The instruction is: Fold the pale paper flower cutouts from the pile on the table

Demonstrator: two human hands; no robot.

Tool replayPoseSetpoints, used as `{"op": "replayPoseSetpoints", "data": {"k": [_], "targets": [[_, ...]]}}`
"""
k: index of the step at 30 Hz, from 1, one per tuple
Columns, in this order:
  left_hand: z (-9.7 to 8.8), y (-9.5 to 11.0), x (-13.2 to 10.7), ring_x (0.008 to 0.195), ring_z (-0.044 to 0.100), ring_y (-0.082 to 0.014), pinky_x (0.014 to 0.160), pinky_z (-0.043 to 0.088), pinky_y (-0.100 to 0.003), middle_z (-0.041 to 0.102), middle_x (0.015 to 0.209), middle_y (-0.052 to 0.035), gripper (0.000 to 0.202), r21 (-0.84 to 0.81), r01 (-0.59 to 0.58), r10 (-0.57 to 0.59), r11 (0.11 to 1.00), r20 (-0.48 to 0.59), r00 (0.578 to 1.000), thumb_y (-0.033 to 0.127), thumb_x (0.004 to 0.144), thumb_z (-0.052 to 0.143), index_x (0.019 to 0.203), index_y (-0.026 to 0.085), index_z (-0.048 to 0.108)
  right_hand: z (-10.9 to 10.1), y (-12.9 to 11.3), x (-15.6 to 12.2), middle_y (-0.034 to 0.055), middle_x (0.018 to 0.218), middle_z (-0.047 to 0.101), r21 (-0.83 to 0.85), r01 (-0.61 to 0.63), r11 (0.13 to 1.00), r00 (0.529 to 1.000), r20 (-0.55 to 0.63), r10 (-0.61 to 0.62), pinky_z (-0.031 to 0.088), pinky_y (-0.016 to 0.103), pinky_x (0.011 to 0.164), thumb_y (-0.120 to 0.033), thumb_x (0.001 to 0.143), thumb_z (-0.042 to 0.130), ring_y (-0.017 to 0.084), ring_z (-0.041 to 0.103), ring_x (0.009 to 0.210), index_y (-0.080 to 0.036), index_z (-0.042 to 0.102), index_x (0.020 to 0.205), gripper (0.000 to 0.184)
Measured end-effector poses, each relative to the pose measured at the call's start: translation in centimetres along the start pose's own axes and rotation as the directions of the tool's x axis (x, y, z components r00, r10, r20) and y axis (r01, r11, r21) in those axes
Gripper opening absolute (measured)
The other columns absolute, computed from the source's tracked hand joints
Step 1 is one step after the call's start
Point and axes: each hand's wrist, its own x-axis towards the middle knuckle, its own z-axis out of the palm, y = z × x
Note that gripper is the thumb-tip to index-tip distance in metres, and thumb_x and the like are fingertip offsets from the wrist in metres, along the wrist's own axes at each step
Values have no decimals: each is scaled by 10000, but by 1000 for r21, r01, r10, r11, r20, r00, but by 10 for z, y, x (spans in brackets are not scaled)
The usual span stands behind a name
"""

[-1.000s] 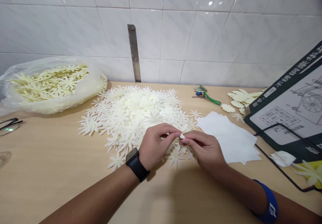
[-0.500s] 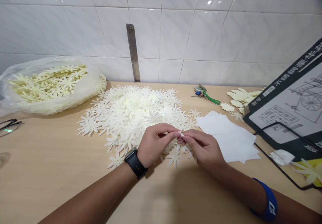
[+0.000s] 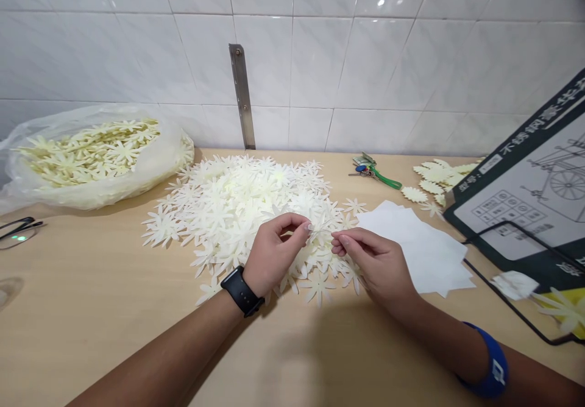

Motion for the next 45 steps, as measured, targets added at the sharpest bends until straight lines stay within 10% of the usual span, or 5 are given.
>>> {"op": "replayPoseSetpoints", "data": {"k": [10, 21, 36, 45], "targets": [[9, -5, -12, 797, 611, -139, 735, 500, -238, 665, 833, -34, 106, 202, -244, 209, 949, 179, 961, 208, 847, 583, 822, 155, 671, 5, -3, -5, 30, 749, 699, -35, -8, 999, 989, 150, 13, 540, 262, 653, -288, 805, 703, 178, 654, 720, -207, 714, 778, 85], [-9, -2, 8, 660, 518, -102, 704, 520, -255, 513, 691, 29, 170, -85, -47, 33, 995, -160, 987, 307, 872, 552, 782, 163, 554, 3, -3, 1, 1, 676, 636, -43, -8, 999, 994, 110, 12, 503, 233, 640, -282, 872, 615, 141, 601, 669, -196, 655, 718, 180], [-7, 2, 3, 669, 583, -117, 689, 460, -248, 537, 664, 34, 154, -68, -33, 23, 997, -149, 989, 296, 868, 557, 774, 174, 551, 3, -5, 0, -48, 511, 530, 55, -269, 962, 960, 99, 262, 385, 214, 428, -415, 791, 694, 82, 447, 424, -183, 576, 620, 312], [1, 0, -5, 757, 595, -132, 706, 496, -241, 623, 807, -11, 105, 151, -142, 142, 978, 9, 990, 260, 851, 573, 802, 172, 602, 2, 0, -1, -44, 533, 531, 95, -157, 983, 987, 47, 153, 378, 216, 458, -342, 736, 769, 96, 456, 478, -189, 608, 631, 246]]}}
